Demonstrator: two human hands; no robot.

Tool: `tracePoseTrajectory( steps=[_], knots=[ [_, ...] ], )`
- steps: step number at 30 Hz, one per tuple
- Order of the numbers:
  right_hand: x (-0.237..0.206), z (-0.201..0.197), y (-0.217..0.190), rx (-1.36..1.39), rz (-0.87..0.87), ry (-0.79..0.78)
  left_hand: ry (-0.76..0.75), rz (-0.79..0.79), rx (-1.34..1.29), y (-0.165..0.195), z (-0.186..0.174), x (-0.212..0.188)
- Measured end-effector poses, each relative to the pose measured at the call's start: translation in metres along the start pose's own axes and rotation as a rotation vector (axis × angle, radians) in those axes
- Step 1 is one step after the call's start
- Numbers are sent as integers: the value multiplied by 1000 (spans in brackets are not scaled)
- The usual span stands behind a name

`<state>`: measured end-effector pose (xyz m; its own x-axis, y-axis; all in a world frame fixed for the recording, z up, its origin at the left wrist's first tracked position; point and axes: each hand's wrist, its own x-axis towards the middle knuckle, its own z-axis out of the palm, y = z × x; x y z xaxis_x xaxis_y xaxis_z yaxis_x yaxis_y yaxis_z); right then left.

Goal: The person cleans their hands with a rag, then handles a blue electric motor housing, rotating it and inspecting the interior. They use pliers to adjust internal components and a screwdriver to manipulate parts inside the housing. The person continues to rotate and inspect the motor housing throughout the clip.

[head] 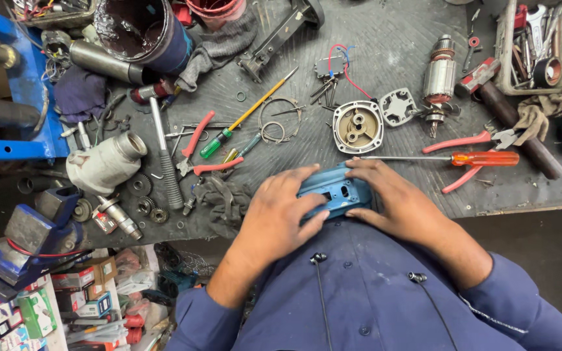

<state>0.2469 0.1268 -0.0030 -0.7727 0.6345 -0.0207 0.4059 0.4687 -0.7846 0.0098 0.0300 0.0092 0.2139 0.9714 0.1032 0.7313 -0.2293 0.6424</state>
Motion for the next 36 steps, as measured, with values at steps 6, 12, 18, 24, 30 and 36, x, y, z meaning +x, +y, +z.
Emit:
tracePoseTrajectory(
  steps=[6, 12, 18, 24, 30, 36],
  knots=[
    [-10, 7, 9, -52, -78, 54, -111, 56, 296, 28, -8, 8],
    [-18, 7, 15, -88, -191, 71, -251, 229, 405, 24, -14, 18],
    [-22, 6, 17, -104, -209, 79, -312, 373, 472, 19, -10, 29],
    [-25, 5, 20, -79, -218, 105, -343, 379, 500, 20, -5, 35],
    [-22, 5, 20, -99, -210, 102, -427, 377, 506, 12, -4, 41],
    [-23, 5, 21, -33, -156, 102, -283, 335, 265, -6, -8, 27]
  ],
)
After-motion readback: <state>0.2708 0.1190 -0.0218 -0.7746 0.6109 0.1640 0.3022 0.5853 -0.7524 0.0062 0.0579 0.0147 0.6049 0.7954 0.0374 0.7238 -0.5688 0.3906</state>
